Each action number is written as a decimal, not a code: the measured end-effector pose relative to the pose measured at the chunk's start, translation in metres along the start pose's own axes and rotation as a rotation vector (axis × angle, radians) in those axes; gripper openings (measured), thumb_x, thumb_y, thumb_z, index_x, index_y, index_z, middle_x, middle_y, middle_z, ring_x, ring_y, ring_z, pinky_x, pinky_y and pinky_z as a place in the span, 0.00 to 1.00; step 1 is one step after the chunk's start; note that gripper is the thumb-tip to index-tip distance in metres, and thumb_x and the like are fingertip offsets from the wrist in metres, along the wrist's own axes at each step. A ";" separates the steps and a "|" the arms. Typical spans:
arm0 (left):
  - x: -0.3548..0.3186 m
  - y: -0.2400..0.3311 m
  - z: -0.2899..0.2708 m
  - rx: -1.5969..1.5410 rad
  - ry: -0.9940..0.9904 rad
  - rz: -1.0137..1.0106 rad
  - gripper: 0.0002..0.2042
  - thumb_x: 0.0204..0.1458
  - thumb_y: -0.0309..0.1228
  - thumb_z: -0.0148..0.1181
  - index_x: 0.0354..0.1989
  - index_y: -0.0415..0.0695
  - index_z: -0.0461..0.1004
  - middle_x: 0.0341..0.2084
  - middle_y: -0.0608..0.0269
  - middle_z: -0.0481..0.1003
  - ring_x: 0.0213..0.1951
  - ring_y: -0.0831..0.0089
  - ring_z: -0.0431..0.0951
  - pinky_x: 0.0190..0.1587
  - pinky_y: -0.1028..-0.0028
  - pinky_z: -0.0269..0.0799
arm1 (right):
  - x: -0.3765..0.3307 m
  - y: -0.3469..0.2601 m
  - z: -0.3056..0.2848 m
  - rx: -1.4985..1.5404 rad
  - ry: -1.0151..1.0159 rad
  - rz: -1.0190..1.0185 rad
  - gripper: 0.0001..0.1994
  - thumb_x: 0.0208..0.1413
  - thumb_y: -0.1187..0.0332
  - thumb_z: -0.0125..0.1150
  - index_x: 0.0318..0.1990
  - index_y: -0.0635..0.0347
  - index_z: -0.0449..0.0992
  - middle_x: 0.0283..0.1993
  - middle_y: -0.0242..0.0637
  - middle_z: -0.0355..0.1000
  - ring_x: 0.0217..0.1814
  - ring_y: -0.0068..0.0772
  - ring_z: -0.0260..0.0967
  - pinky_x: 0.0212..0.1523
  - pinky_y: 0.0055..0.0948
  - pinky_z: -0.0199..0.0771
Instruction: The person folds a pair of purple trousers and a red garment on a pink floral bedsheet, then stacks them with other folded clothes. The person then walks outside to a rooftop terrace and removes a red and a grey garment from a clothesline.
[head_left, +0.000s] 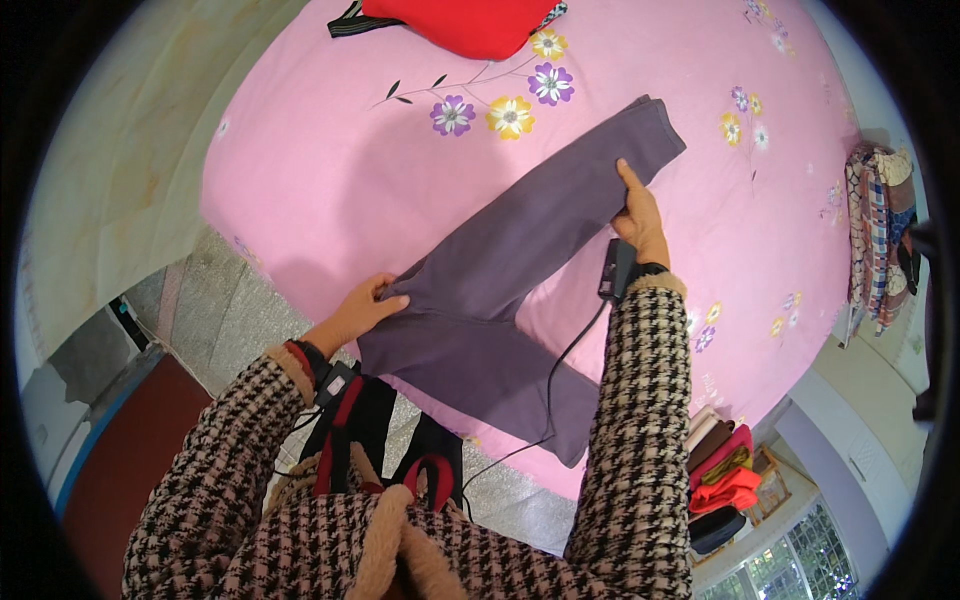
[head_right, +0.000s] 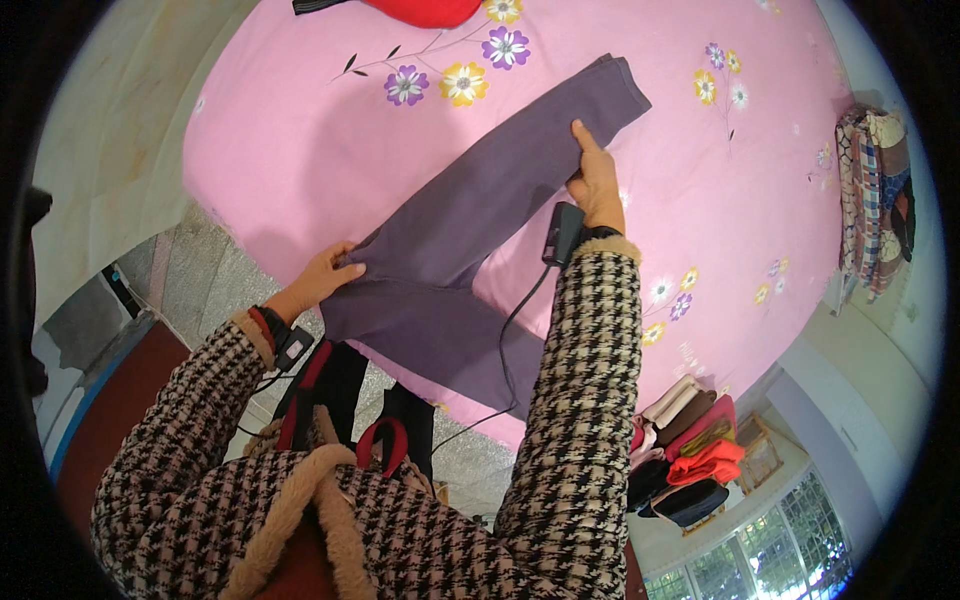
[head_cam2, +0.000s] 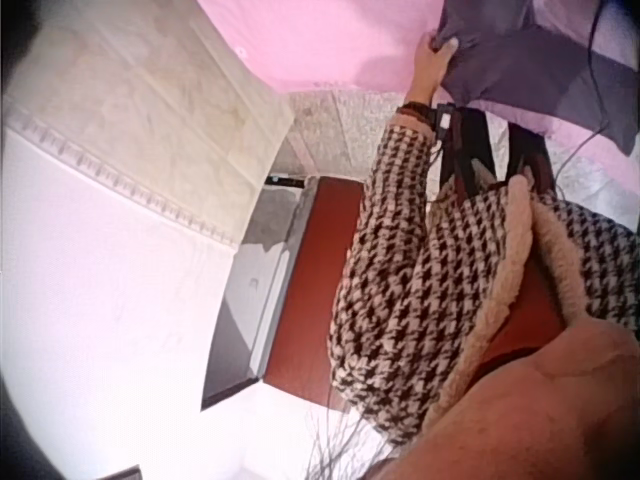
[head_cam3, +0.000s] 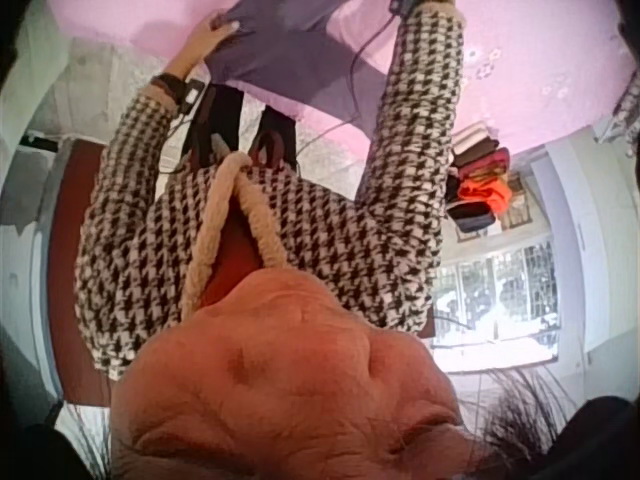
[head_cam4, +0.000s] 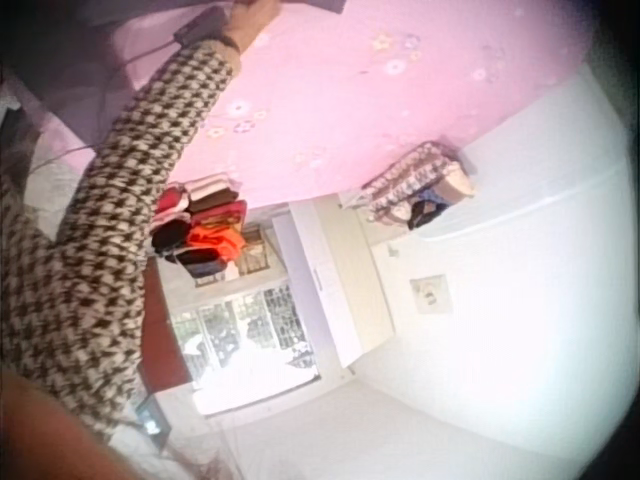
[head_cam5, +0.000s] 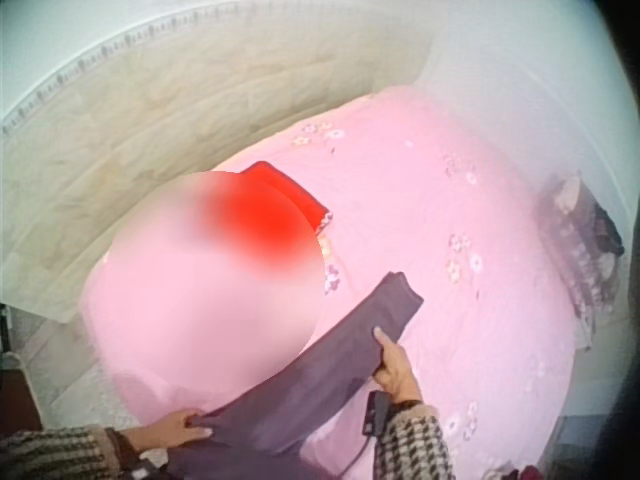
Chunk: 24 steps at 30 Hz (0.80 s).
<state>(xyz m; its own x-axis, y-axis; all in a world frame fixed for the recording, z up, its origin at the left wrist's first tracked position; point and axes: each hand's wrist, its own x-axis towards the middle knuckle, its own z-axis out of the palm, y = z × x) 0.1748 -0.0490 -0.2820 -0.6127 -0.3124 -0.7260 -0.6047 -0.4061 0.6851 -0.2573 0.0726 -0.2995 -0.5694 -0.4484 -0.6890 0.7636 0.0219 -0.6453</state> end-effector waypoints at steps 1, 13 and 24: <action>0.003 0.000 0.000 -0.027 -0.030 0.022 0.15 0.52 0.30 0.59 0.47 0.39 0.67 0.33 0.66 0.73 0.36 0.80 0.72 0.41 0.78 0.69 | -0.014 -0.010 0.006 0.034 -0.044 0.003 0.21 0.52 0.65 0.62 0.49 0.71 0.68 0.48 0.47 0.69 0.49 0.42 0.68 0.51 0.34 0.70; 0.012 0.010 0.010 0.409 0.300 0.147 0.11 0.50 0.25 0.58 0.42 0.39 0.67 0.31 0.62 0.72 0.35 0.71 0.72 0.40 0.72 0.68 | -0.075 -0.053 0.010 0.068 -0.128 -0.210 0.20 0.56 0.66 0.59 0.52 0.68 0.66 0.52 0.43 0.66 0.54 0.37 0.64 0.57 0.33 0.64; -0.004 0.020 0.054 0.835 -0.092 0.728 0.17 0.46 0.21 0.52 0.48 0.41 0.70 0.45 0.52 0.68 0.49 0.54 0.67 0.54 0.65 0.63 | -0.203 0.013 0.071 0.156 -0.435 -0.158 0.14 0.56 0.70 0.56 0.48 0.66 0.70 0.45 0.36 0.72 0.46 0.30 0.70 0.48 0.29 0.70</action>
<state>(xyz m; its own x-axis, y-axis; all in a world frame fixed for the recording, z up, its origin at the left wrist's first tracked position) 0.1383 -0.0095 -0.2622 -0.9752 -0.1620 -0.1508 -0.2170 0.5645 0.7964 -0.1107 0.1004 -0.1447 -0.5275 -0.7679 -0.3634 0.7336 -0.1961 -0.6507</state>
